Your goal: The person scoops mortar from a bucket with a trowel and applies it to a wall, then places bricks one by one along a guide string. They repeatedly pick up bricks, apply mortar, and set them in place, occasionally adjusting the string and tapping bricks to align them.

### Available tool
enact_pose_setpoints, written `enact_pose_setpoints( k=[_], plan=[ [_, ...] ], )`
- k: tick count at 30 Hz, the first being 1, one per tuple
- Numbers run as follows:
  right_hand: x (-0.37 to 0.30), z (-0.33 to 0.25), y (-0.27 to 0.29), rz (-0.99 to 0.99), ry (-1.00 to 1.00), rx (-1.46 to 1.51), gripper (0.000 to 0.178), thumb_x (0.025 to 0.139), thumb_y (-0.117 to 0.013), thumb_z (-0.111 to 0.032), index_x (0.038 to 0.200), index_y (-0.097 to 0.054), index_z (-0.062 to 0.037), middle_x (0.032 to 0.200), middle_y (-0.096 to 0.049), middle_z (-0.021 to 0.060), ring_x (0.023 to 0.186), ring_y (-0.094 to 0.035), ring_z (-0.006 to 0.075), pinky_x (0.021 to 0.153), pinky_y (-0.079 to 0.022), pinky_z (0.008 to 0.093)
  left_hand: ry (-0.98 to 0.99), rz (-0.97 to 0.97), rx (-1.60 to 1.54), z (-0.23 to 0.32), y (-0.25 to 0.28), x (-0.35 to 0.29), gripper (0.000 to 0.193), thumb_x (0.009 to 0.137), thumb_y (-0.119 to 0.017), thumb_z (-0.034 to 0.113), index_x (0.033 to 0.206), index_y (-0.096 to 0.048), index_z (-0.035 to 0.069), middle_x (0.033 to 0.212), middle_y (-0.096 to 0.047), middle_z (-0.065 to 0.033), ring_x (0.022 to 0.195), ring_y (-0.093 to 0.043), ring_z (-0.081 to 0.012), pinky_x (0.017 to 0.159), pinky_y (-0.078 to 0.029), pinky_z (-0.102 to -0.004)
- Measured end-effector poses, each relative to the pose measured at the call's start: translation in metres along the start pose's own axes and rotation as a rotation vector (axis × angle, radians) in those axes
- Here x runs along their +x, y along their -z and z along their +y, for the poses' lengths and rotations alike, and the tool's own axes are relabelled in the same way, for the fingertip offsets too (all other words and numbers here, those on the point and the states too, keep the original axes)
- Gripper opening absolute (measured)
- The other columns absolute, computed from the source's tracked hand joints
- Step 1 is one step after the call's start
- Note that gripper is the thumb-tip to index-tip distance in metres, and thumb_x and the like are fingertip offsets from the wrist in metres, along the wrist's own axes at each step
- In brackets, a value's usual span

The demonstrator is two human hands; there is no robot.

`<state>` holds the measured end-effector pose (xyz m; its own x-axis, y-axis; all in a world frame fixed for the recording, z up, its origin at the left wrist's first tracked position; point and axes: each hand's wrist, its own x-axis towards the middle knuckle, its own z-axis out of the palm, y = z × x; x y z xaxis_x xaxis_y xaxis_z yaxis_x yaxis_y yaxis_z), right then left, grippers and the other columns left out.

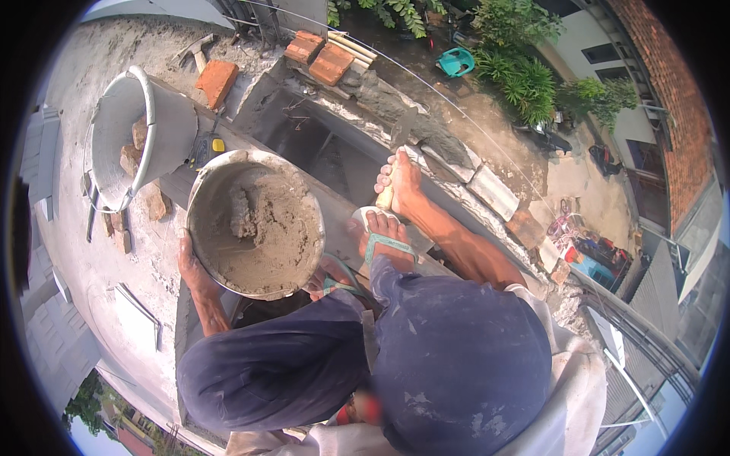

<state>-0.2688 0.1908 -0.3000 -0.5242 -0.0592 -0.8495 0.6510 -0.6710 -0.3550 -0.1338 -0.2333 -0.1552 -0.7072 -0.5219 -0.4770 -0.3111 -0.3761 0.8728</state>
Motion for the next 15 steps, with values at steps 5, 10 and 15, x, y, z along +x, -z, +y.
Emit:
enact_pose_setpoints(
  k=[5, 10, 15],
  plan=[
    [0.052, 0.002, -0.068, -0.076, -0.011, -0.101, 0.038, 0.112, -0.044, -0.049, 0.102, -0.046, -0.0128, 0.071, -0.045, 0.0027, 0.051, -0.045, 0.0165, 0.047, -0.042, 0.0386, -0.021, -0.042, -0.076, 0.002, 0.005, -0.004, 0.041, 0.110, -0.056, 0.036, 0.127, -0.065, 0.000, 0.118, -0.070, -0.0090, 0.103, -0.067, -0.0170, 0.094, -0.054, -0.0349],
    [0.067, -0.017, -0.102, -0.027, 0.007, -0.316, 0.037, 0.110, -0.047, -0.046, 0.103, -0.046, -0.0095, 0.079, -0.049, 0.0062, 0.053, -0.048, 0.0182, 0.047, -0.045, 0.0407, 0.000, -0.044, -0.064, 0.002, -0.007, -0.002, 0.042, 0.110, -0.055, 0.036, 0.128, -0.065, -0.001, 0.119, -0.070, -0.0103, 0.103, -0.068, -0.0172, 0.094, -0.054, -0.0343],
    [0.065, -0.045, -0.103, -0.072, 0.091, -0.913, 0.041, 0.109, -0.050, -0.045, 0.103, -0.051, -0.0050, 0.079, -0.051, 0.0075, 0.053, -0.053, 0.0193, 0.046, -0.052, 0.0444, 0.010, -0.042, -0.063, 0.000, 0.001, -0.001, 0.043, 0.111, -0.054, 0.036, 0.128, -0.064, -0.002, 0.121, -0.070, -0.0112, 0.104, -0.068, -0.0176, 0.094, -0.054, -0.0348]
  ],
)
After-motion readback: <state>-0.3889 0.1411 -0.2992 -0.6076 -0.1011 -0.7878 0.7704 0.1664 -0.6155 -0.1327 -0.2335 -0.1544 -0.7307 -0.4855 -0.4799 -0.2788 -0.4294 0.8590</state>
